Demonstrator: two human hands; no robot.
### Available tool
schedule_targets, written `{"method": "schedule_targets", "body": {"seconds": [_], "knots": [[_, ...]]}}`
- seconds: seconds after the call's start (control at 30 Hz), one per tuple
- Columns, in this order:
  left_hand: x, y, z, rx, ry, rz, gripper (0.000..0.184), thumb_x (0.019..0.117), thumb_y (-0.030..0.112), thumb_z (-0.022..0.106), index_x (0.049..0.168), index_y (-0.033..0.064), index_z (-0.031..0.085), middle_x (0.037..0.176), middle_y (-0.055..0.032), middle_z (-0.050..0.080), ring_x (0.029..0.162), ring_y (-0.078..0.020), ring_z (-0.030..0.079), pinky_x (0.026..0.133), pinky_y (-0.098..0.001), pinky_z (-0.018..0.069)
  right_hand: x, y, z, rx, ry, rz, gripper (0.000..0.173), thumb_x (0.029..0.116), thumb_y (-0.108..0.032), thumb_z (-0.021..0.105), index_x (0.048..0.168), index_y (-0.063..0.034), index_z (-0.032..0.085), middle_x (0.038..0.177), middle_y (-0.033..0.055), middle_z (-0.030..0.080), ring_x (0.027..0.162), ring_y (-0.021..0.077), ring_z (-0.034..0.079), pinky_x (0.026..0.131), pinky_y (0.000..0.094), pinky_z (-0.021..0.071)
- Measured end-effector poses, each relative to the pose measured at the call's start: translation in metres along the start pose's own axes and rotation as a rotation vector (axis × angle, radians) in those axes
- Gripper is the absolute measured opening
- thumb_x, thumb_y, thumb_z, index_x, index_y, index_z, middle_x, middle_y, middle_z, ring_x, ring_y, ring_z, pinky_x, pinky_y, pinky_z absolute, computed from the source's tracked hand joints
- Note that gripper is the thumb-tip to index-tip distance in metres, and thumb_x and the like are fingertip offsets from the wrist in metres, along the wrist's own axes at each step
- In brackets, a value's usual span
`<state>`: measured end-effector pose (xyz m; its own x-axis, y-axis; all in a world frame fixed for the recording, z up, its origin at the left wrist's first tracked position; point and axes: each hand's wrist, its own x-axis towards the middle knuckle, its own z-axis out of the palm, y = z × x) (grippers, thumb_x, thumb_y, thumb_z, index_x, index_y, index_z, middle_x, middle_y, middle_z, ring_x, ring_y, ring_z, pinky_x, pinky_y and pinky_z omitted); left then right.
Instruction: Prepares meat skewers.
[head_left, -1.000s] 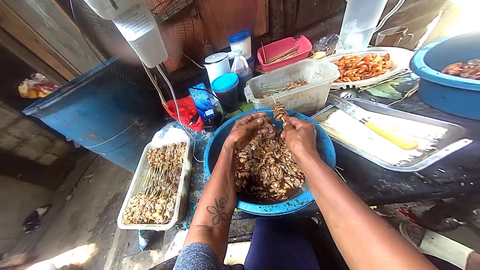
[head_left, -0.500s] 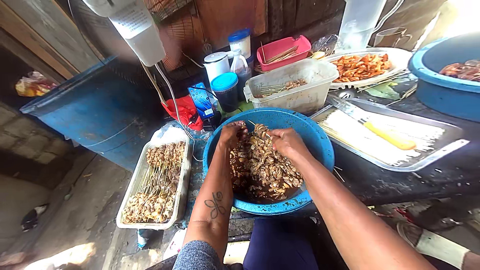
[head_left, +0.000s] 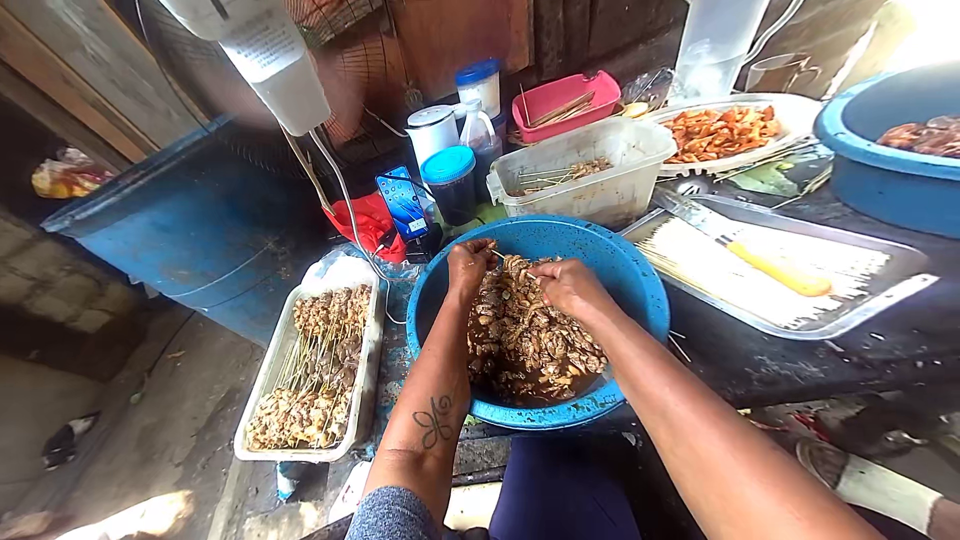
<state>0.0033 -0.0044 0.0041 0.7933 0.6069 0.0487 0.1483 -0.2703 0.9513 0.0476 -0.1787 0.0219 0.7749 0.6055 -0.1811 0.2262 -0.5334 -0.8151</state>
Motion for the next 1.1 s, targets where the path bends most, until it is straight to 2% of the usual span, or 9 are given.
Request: {"method": "schedule_targets", "body": {"seconds": [0.1, 0.47, 0.57, 0.7, 0.77, 0.83, 0.93, 1.03, 1.1], "knots": [[-0.003, 0.010, 0.004, 0.259, 0.016, 0.061, 0.021, 0.1013, 0.001, 0.057, 0.116, -0.0032, 0.071, 0.100, -0.0164, 0.073, 0.085, -0.0204, 0.071, 0.084, -0.0377, 0.0587, -0.002, -0.002, 0.001, -0.011, 0.020, 0.004, 0.032, 0.1079, -0.007, 0.049, 0.130, -0.0049, 0.071, 0.118, 0.0223, 0.070, 0.099, 0.0351, 0.069, 0.093, 0.0565, 0.0515], [-0.010, 0.043, 0.028, 0.560, 0.022, 0.188, 0.023, 0.0999, 0.004, 0.057, 0.117, 0.0019, 0.073, 0.114, -0.0167, 0.073, 0.110, -0.0321, 0.068, 0.099, -0.0518, 0.0515, -0.002, -0.002, -0.002, 0.091, 0.145, -0.038, 0.032, 0.1085, -0.008, 0.048, 0.130, -0.0055, 0.072, 0.103, 0.0208, 0.071, 0.089, 0.0323, 0.066, 0.086, 0.0529, 0.0511], [-0.010, 0.050, 0.040, 0.542, -0.048, 0.255, 0.022, 0.0987, 0.005, 0.059, 0.115, 0.0019, 0.074, 0.111, -0.0177, 0.074, 0.107, -0.0329, 0.070, 0.097, -0.0525, 0.0534, 0.005, 0.002, -0.004, 0.160, 0.212, -0.038, 0.033, 0.1068, -0.007, 0.048, 0.130, -0.0040, 0.071, 0.110, 0.0220, 0.071, 0.092, 0.0323, 0.066, 0.086, 0.0539, 0.0512], [0.011, 0.043, 0.043, 0.196, -0.182, 0.220, 0.028, 0.1005, -0.004, 0.052, 0.127, -0.0068, 0.061, 0.110, -0.0213, 0.070, 0.093, -0.0257, 0.070, 0.087, -0.0421, 0.0575, 0.009, 0.006, -0.011, 0.289, 0.349, 0.034, 0.033, 0.1073, -0.005, 0.047, 0.132, -0.0032, 0.069, 0.112, 0.0226, 0.067, 0.089, 0.0305, 0.062, 0.083, 0.0517, 0.0489], [0.017, 0.031, 0.045, 0.354, -0.225, 0.148, 0.024, 0.1004, 0.003, 0.058, 0.121, -0.0058, 0.065, 0.111, -0.0216, 0.070, 0.098, -0.0300, 0.070, 0.090, -0.0473, 0.0571, 0.008, 0.006, -0.013, 0.328, 0.393, 0.079, 0.034, 0.1082, -0.006, 0.046, 0.135, -0.0034, 0.067, 0.114, 0.0225, 0.067, 0.091, 0.0317, 0.063, 0.084, 0.0524, 0.0502], [0.016, 0.019, 0.053, 0.566, -0.317, 0.057, 0.022, 0.0985, 0.012, 0.063, 0.116, 0.0014, 0.072, 0.116, -0.0210, 0.070, 0.111, -0.0361, 0.067, 0.096, -0.0582, 0.0522, 0.007, 0.006, -0.013, 0.348, 0.396, 0.103, 0.035, 0.1088, -0.007, 0.045, 0.136, -0.0045, 0.065, 0.107, 0.0196, 0.066, 0.081, 0.0260, 0.059, 0.076, 0.0461, 0.0500], [0.021, 0.001, 0.064, 0.677, -0.400, -0.018, 0.025, 0.0962, 0.024, 0.071, 0.112, 0.0049, 0.074, 0.114, -0.0209, 0.071, 0.111, -0.0394, 0.067, 0.093, -0.0644, 0.0515, 0.004, 0.001, -0.013, 0.348, 0.372, 0.124, 0.035, 0.1084, -0.006, 0.045, 0.136, -0.0062, 0.067, 0.101, 0.0177, 0.066, 0.075, 0.0229, 0.056, 0.070, 0.0418, 0.0475], [0.023, 0.000, 0.053, 0.584, -0.353, -0.011, 0.019, 0.0953, 0.014, 0.070, 0.110, 0.0031, 0.075, 0.113, -0.0201, 0.071, 0.110, -0.0363, 0.067, 0.096, -0.0596, 0.0515, 0.003, 0.000, -0.012, 0.332, 0.345, 0.134, 0.035, 0.1090, -0.007, 0.045, 0.136, -0.0076, 0.067, 0.100, 0.0166, 0.066, 0.073, 0.0219, 0.055, 0.068, 0.0403, 0.0468], [0.025, -0.008, 0.040, 0.315, -0.255, -0.045, 0.018, 0.0959, 0.010, 0.070, 0.109, -0.0020, 0.072, 0.105, -0.0189, 0.071, 0.098, -0.0291, 0.067, 0.090, -0.0500, 0.0539, 0.004, 0.001, -0.012, 0.309, 0.316, 0.125, 0.035, 0.1090, -0.008, 0.046, 0.136, -0.0078, 0.067, 0.098, 0.0160, 0.065, 0.072, 0.0222, 0.054, 0.067, 0.0410, 0.0456]]}}
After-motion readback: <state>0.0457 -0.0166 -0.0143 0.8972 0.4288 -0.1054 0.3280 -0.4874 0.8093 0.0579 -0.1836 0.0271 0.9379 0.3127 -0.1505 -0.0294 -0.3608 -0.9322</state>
